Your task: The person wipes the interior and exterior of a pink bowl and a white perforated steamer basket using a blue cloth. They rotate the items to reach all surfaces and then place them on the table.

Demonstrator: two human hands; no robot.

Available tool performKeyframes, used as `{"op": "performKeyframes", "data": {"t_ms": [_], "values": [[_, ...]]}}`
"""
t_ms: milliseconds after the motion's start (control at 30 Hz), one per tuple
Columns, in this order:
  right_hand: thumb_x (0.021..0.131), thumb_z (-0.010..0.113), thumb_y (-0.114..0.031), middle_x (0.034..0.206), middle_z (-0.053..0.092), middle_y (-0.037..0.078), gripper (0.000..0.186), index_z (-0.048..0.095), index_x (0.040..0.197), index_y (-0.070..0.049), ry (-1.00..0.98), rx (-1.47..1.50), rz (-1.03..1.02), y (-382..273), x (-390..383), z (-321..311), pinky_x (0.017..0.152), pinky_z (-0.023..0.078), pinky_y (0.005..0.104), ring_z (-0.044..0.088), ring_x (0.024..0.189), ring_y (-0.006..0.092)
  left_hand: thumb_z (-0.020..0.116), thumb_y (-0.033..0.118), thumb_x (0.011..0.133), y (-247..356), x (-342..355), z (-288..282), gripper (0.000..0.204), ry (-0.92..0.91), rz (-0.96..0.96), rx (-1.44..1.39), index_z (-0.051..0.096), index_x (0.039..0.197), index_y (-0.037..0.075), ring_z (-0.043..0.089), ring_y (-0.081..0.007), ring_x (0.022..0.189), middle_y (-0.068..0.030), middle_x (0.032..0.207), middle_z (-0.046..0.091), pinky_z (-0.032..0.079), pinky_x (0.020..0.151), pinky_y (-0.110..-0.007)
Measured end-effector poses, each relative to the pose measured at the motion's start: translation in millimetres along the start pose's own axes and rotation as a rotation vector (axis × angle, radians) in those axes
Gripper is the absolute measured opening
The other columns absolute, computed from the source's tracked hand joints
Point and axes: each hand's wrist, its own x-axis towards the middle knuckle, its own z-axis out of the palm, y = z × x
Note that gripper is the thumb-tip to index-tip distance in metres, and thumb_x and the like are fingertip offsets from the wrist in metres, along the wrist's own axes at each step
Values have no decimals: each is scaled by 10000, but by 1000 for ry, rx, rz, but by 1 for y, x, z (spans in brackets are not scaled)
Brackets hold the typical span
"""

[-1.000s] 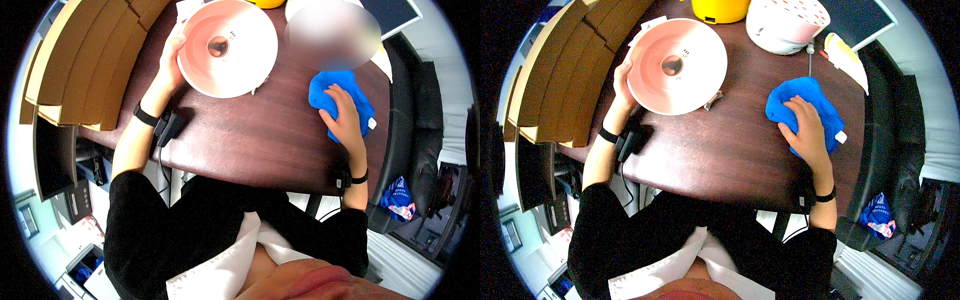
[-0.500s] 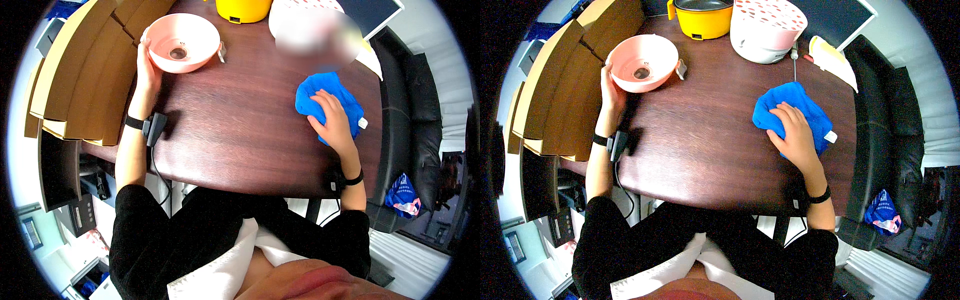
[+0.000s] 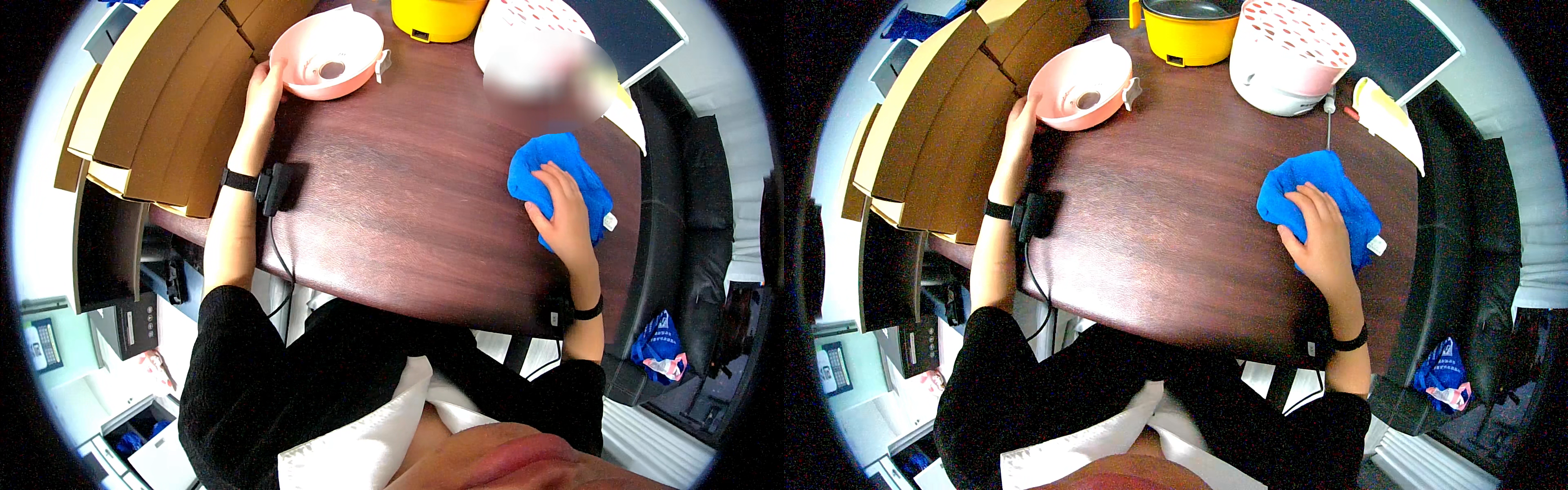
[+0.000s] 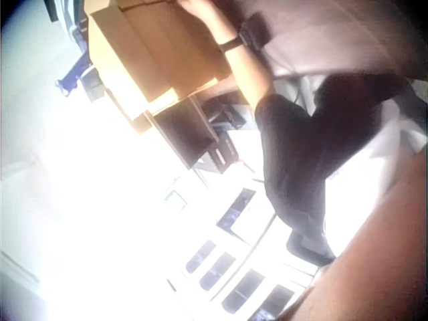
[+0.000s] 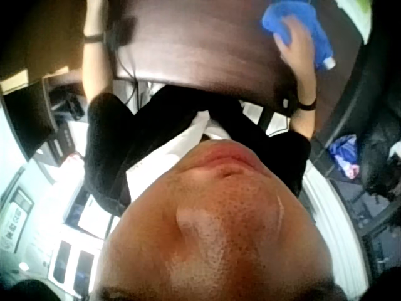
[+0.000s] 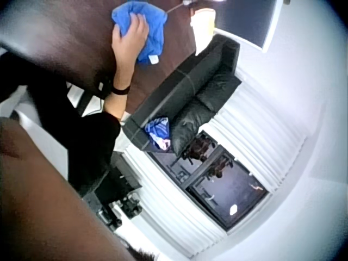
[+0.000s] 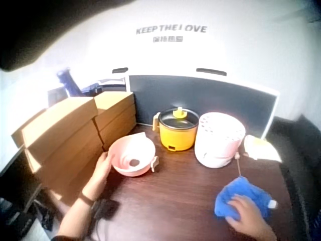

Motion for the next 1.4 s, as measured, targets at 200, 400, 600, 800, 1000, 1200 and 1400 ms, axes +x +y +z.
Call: {"op": "performKeyframes", "data": {"t_ms": [200, 400, 600, 800, 1000, 1200, 1400], "values": [[764, 705, -167, 1239, 561, 163, 433, 574, 1163, -58, 9, 4, 3, 1, 0, 2, 1051, 356, 471, 486, 1225, 353, 459, 606, 897, 48, -32, -14, 685, -187, -217, 168, 535, 1167, -18, 612, -164, 648, -150, 925, 660, 497, 560, -270], [763, 706, -167, 1250, 556, 159, 434, 577, 1163, -60, 8, -3, 0, 1, -1, 2, 1055, 354, 467, 484, 1229, 352, 441, 553, 937, 48, -22, -32, 632, -416, -416, -34, 467, 1231, -6, 651, -211, 668, -182, 902, 655, 544, 612, -309], [763, 704, -166, 1254, 550, 164, 431, 576, 1160, -58, 19, -20, 5, 3, -4, 1, 1056, 355, 463, 485, 1227, 349, 490, 241, 973, 43, -28, -13, 539, -243, -174, -184, 281, 1379, -44, 687, -289, 810, -218, 1002, 640, 576, 687, -332], [761, 705, -171, 1232, 557, 160, 430, 569, 1154, -62, 32, -16, -37, 6, -2, 3, 1057, 357, 453, 492, 1214, 340, 523, 145, 944, 52, -33, -8, 311, 48, 138, 61, 524, 1184, -52, 663, -194, 657, -138, 993, 673, 536, 584, -269], [760, 708, -178, 1234, 558, 161, 428, 567, 1151, -80, 65, -9, -42, 10, -7, 2, 1056, 356, 452, 494, 1213, 329, 600, 226, 911, 121, -63, 76, 324, -383, 176, 62, 615, 1094, -41, 674, -157, 754, -139, 959, 687, 559, 645, -282], [778, 698, -212, 1215, 567, 158, 416, 563, 1153, -92, 70, 43, -41, 11, -6, 1, 1051, 361, 454, 505, 1202, 332, 629, 410, 897, 115, -36, 204, 767, -725, -415, -592, 288, 1334, -120, 456, -369, 1226, -298, 1330, 394, 487, 959, -466], [788, 692, -226, 1189, 578, 144, 408, 564, 1148, -84, 122, 64, -79, 19, -9, 6, 1039, 374, 467, 513, 1188, 334, 638, 300, 909, 105, -21, 254, 507, -639, -402, -661, 428, 1273, 17, 509, -308, 1084, -211, 1220, 472, 476, 961, -496]]}}
